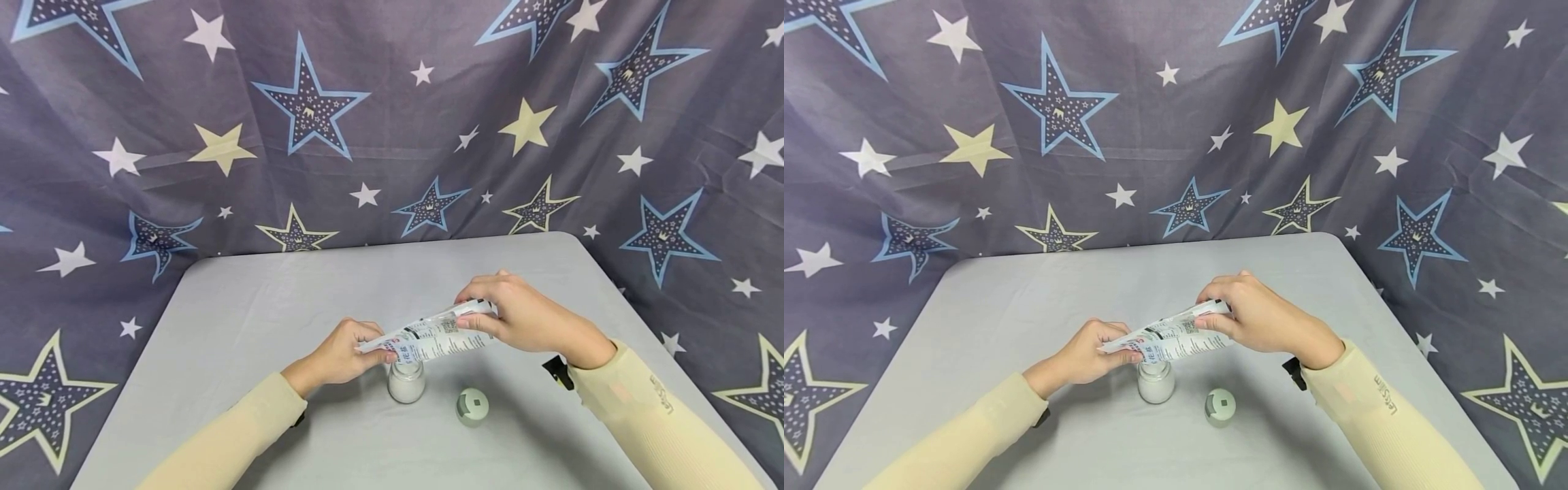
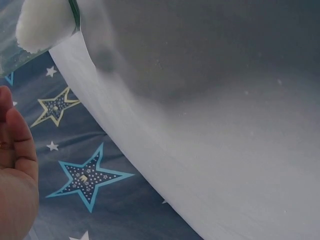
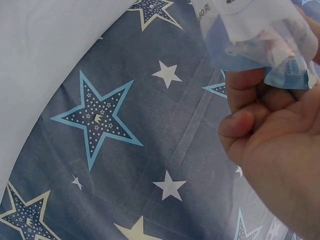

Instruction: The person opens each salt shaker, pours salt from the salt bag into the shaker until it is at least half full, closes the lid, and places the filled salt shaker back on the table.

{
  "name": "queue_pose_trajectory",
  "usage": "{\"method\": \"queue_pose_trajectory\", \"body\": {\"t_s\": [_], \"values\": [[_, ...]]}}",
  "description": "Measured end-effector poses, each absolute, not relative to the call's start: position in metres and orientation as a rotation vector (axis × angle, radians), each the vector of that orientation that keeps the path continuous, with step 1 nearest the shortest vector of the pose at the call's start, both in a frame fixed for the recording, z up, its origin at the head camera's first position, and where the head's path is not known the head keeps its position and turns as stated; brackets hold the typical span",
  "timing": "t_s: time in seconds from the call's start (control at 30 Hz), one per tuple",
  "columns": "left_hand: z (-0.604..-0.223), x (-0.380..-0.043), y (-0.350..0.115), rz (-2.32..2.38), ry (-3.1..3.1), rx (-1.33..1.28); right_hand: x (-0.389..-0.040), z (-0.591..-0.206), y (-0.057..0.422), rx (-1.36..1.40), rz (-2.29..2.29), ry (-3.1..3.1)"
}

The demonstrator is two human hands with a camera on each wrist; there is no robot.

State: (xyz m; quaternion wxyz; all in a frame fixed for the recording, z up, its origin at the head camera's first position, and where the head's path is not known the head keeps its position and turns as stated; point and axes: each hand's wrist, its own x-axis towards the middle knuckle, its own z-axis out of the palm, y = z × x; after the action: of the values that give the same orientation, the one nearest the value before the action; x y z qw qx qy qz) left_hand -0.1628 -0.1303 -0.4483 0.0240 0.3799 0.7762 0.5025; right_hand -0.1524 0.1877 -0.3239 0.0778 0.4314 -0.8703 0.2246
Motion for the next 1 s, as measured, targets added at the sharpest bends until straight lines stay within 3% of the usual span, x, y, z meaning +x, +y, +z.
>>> {"method": "queue_pose_trajectory", "body": {"t_s": [1.0], "values": [[-0.448,-0.1623,-0.1319,1.563,2.387,1.173,-0.1518,-0.3204,0.1852,1.3,0.673,-2.606]]}}
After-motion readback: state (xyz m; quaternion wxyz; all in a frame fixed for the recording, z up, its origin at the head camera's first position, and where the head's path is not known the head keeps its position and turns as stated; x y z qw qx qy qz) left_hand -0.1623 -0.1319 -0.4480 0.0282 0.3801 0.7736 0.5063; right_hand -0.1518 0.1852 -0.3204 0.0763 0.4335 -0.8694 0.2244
